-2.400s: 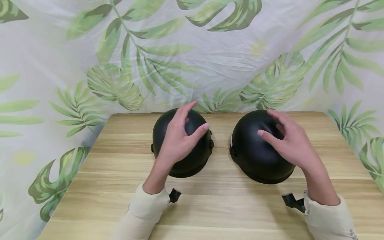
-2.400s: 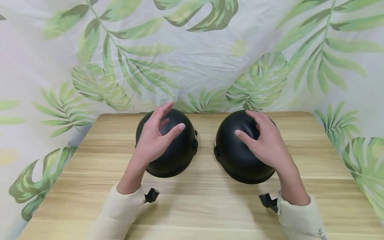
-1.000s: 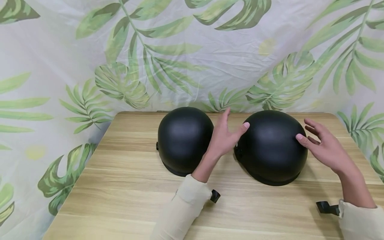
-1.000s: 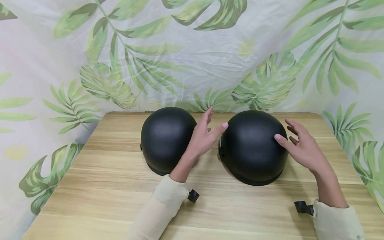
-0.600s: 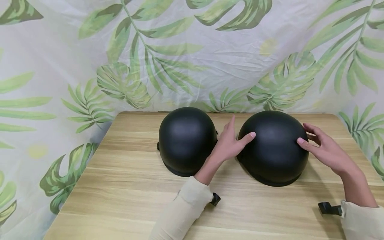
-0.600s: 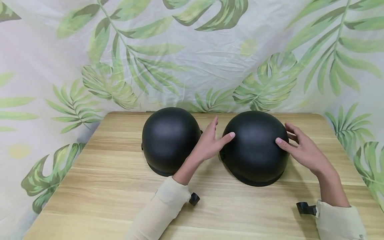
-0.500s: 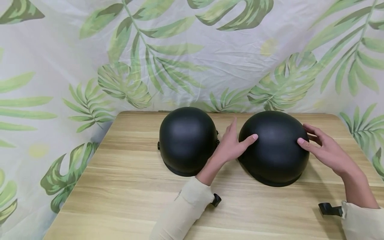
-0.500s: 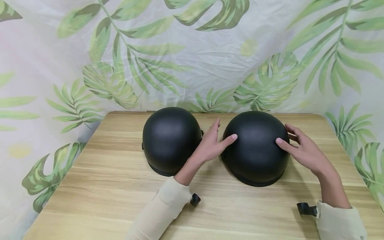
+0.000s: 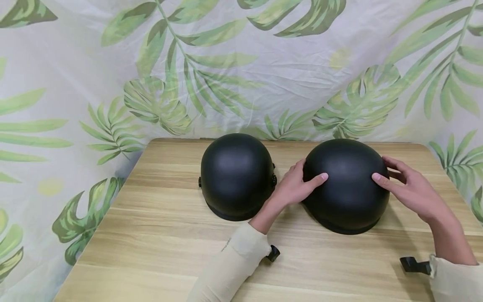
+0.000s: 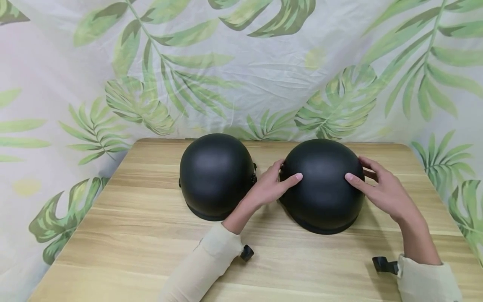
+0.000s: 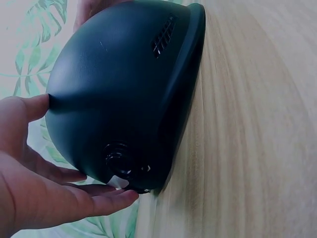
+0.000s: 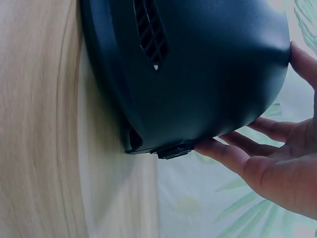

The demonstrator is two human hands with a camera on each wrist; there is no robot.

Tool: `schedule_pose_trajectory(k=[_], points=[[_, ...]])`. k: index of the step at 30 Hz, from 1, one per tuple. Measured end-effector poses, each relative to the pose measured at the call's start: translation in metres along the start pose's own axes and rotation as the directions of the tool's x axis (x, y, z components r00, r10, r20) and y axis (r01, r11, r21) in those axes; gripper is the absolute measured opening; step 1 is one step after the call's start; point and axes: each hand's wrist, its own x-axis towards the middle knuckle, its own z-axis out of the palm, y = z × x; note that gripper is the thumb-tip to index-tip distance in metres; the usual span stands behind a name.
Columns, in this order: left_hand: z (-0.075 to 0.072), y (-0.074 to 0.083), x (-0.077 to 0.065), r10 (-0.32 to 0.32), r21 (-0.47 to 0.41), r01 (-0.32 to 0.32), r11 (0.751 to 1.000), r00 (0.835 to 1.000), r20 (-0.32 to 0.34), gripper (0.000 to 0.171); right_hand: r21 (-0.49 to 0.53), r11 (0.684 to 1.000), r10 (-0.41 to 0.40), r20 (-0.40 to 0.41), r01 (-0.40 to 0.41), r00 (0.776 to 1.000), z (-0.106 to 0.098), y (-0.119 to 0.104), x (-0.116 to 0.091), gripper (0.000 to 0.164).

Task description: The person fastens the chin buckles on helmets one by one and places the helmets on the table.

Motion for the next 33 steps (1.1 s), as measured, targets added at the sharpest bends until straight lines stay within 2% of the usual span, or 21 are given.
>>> schedule_pose_trajectory(k=[5, 11, 16, 22, 26, 33], points=[[0.001, 0.0, 0.002, 0.018, -0.01, -0.018, 1.0, 0.999, -0.044, 0.081, 0.004, 1.0, 0.003, -0.01, -0.003, 1.0, 0.002, -0.003, 0.0, 0.083], [-0.004, 0.006, -0.001, 0.012, -0.008, -0.013, 1.0, 0.996, -0.088, 0.084, 0.031, 1.0, 0.005, -0.015, -0.004, 1.0, 0.002, -0.004, 0.0, 0.081], [-0.007, 0.009, -0.004, 0.041, -0.002, -0.042, 0.999, 0.989, -0.144, 0.084, 0.124, 0.992, -0.018, -0.024, 0.02, 1.0, 0.006, -0.002, 0.001, 0.076], [-0.014, 0.017, -0.009, 0.096, 0.018, -0.094, 0.995, 0.977, -0.193, 0.079, 0.245, 0.967, -0.063, -0.028, 0.068, 0.998, 0.009, 0.004, 0.005, 0.069], [-0.016, 0.018, -0.01, 0.126, 0.009, -0.127, 0.992, 0.97, -0.206, 0.077, 0.256, 0.964, -0.066, -0.014, 0.068, 0.998, 0.009, 0.005, 0.007, 0.068], [-0.02, 0.015, -0.008, 0.146, -0.011, -0.151, 0.989, 0.97, -0.194, 0.079, 0.227, 0.97, -0.086, -0.012, 0.087, 0.996, 0.009, 0.004, 0.005, 0.068]])
